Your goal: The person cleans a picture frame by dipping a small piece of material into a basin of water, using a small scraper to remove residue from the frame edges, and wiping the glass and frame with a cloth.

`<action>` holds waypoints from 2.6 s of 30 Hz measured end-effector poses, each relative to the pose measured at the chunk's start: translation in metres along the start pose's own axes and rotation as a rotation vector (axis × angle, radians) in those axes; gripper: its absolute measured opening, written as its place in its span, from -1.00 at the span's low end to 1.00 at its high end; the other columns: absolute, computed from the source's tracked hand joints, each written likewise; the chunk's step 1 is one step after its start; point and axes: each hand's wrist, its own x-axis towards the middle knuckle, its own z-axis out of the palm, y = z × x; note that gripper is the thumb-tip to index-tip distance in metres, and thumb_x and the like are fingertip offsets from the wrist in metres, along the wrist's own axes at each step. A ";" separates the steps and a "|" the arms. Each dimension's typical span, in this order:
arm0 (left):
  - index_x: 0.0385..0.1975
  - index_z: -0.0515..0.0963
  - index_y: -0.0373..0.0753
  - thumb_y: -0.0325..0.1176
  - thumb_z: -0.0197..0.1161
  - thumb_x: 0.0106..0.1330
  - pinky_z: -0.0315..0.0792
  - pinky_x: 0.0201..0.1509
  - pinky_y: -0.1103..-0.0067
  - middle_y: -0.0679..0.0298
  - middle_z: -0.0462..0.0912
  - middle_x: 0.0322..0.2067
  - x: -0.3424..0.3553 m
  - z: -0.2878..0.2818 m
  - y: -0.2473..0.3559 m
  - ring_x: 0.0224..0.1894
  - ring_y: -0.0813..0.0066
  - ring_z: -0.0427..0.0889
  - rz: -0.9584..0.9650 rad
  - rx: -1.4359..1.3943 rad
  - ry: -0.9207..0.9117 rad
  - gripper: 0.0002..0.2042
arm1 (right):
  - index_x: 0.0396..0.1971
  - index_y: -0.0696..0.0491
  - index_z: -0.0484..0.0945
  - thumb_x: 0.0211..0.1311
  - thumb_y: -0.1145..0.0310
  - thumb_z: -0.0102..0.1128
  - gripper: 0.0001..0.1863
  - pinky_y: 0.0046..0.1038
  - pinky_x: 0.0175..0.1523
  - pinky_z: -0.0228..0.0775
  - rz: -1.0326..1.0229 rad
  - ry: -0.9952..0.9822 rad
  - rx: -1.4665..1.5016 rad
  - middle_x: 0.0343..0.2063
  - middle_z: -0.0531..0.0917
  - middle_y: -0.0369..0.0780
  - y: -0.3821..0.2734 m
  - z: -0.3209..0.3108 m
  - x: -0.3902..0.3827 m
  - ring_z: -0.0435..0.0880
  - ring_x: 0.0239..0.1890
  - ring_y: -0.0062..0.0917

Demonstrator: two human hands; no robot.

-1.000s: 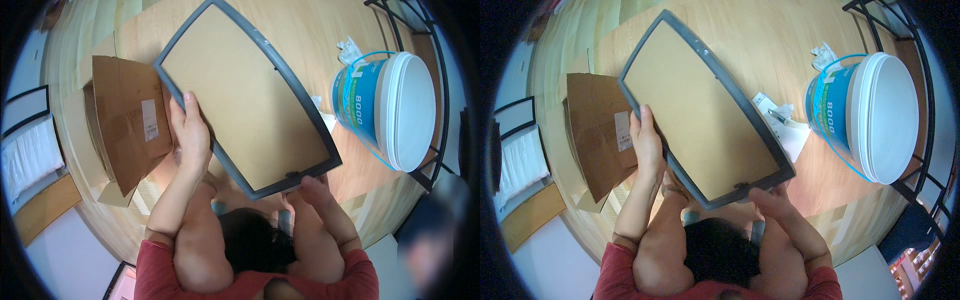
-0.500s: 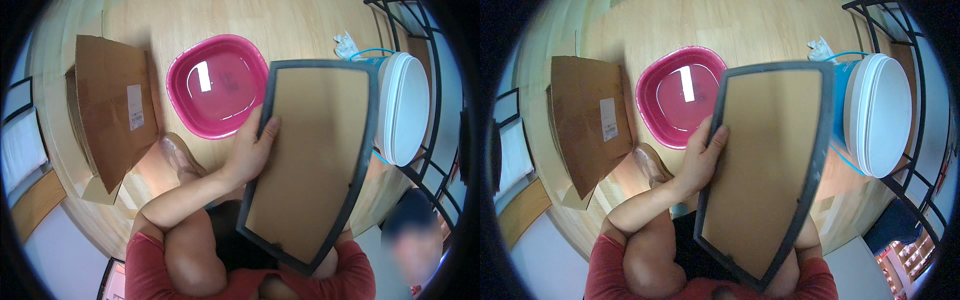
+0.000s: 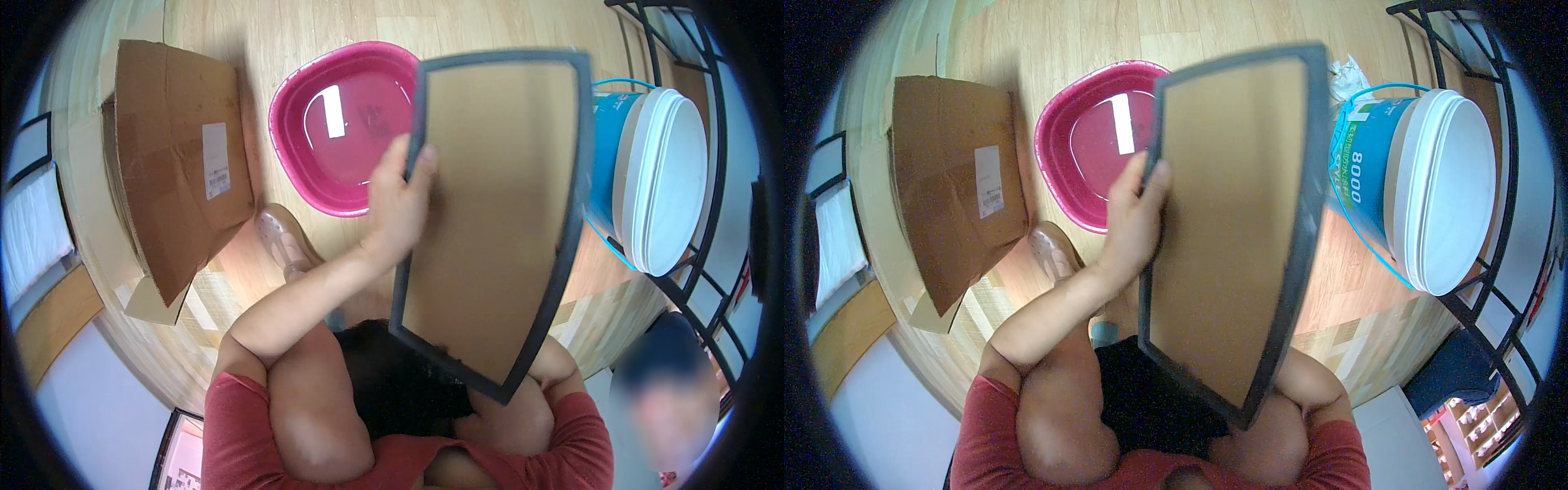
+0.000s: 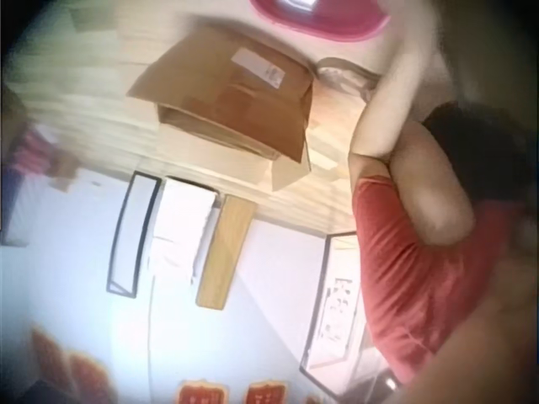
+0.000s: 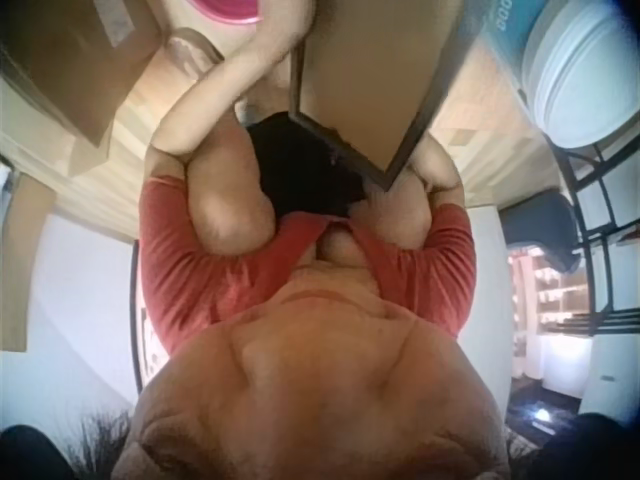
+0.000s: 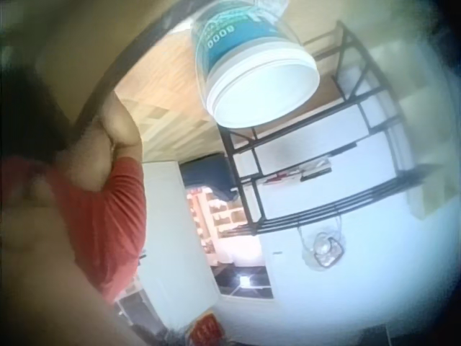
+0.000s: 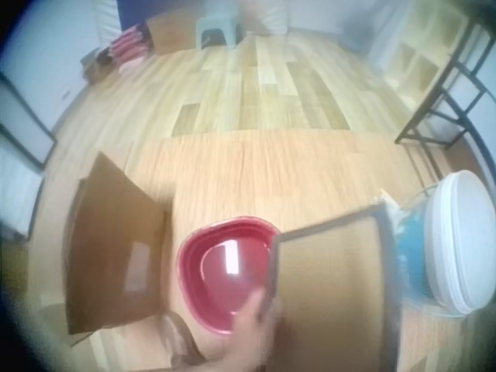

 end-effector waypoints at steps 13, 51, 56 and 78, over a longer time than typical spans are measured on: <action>-0.10 0.45 -0.43 -0.09 -0.04 0.47 0.40 -0.04 0.37 -0.05 0.62 -0.29 0.025 -0.048 -0.051 -0.20 0.15 0.60 -0.097 0.204 0.183 -0.58 | 0.13 0.15 0.39 0.49 0.05 -0.34 -0.47 -0.32 0.11 0.45 -0.105 -0.206 0.070 0.03 0.56 -0.11 -0.021 -0.030 -0.009 0.57 0.05 -0.36; -0.26 0.41 -0.40 -0.05 0.03 0.44 0.38 -0.35 0.45 0.18 0.50 -0.52 0.041 -0.056 -0.023 -0.47 0.47 0.44 0.032 0.222 0.243 -0.58 | 0.09 0.23 0.40 0.40 0.10 -0.09 -0.49 -0.44 0.03 0.46 -0.002 -0.133 -0.551 -0.09 0.61 -0.15 0.005 -0.026 0.011 0.62 -0.10 -0.45; -0.28 0.41 -0.39 -0.06 0.05 0.43 0.38 -0.28 0.47 0.14 0.50 -0.46 0.036 -0.070 -0.035 -0.40 0.45 0.44 -0.041 0.214 0.248 -0.59 | 0.09 0.23 0.40 0.38 0.09 -0.07 -0.48 -0.43 0.04 0.45 0.063 -0.101 -0.371 -0.08 0.61 -0.15 -0.030 -0.037 -0.013 0.62 -0.09 -0.43; -0.31 0.30 -0.37 -0.16 -0.05 0.48 0.34 -0.40 0.36 0.08 0.41 -0.63 0.012 -0.070 -0.035 -0.55 0.28 0.43 0.032 0.361 0.136 -0.68 | 0.25 0.18 0.14 0.33 0.51 0.00 -0.49 -0.51 0.03 0.38 -0.601 0.157 -0.990 -0.06 0.54 -0.05 -0.047 -0.027 0.046 0.54 -0.05 -0.49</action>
